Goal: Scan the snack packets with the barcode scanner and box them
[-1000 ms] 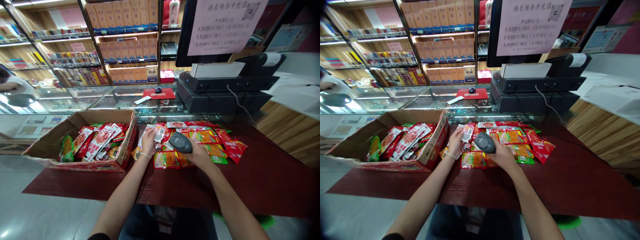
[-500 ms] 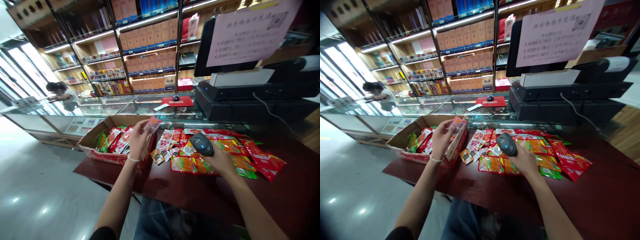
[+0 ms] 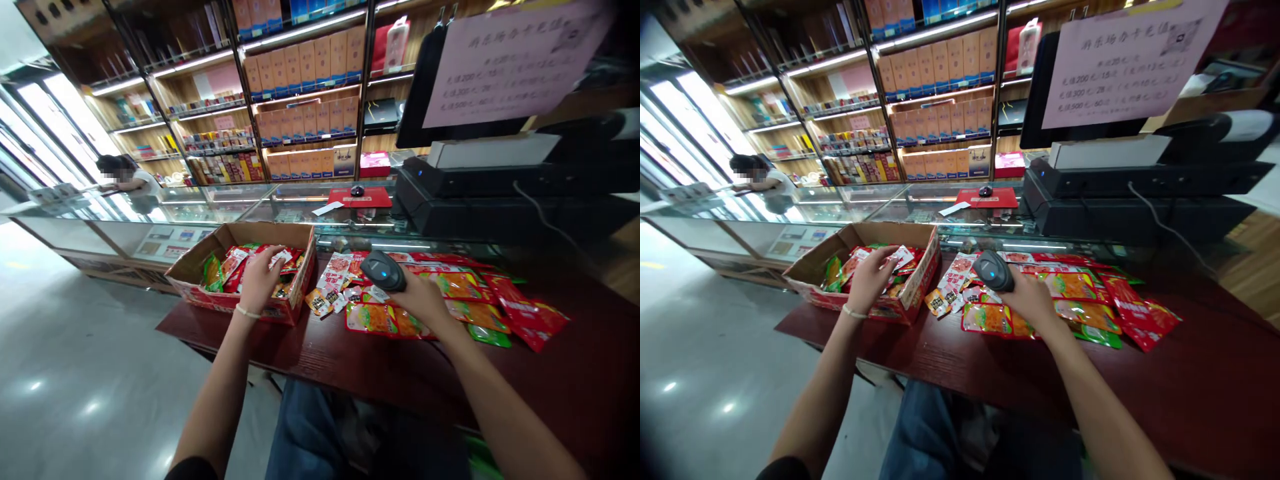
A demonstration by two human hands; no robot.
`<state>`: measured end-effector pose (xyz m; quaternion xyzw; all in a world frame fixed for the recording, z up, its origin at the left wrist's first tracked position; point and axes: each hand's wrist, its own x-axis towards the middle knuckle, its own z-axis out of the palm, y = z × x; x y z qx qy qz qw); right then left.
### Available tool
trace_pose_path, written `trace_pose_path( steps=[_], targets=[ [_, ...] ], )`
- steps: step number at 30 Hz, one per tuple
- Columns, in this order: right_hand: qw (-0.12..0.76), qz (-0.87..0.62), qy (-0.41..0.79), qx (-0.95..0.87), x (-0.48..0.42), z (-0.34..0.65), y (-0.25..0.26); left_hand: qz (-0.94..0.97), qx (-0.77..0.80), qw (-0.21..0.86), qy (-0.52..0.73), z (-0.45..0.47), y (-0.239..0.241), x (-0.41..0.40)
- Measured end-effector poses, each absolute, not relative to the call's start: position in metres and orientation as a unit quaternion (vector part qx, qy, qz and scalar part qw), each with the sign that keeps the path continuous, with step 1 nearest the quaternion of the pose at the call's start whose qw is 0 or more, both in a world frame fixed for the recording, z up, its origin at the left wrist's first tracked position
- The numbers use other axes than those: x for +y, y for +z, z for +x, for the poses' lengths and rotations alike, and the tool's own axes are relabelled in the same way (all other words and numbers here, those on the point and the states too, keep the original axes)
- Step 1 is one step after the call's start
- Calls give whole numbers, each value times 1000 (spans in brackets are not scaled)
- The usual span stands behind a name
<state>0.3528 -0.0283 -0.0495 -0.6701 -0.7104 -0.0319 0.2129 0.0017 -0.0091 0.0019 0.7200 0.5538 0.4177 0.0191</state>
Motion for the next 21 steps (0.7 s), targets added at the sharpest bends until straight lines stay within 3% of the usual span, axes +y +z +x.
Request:
trace_pose_path(
  steps=[5, 11, 17, 21],
  targets=[
    [178, -701, -45, -689, -30, 379, -48, 794, 431, 84, 420, 79, 2, -22],
    [134, -742, -77, -652, -38, 409, -47, 851, 371, 178, 326, 176, -48, 6],
    [145, -758, -58, -633, -41, 423, -59, 870, 456, 102, 156, 229, -97, 32],
    [160, -760, -49, -628, -41, 430, -61, 861, 484, 64, 145, 237, -114, 33]
  ],
)
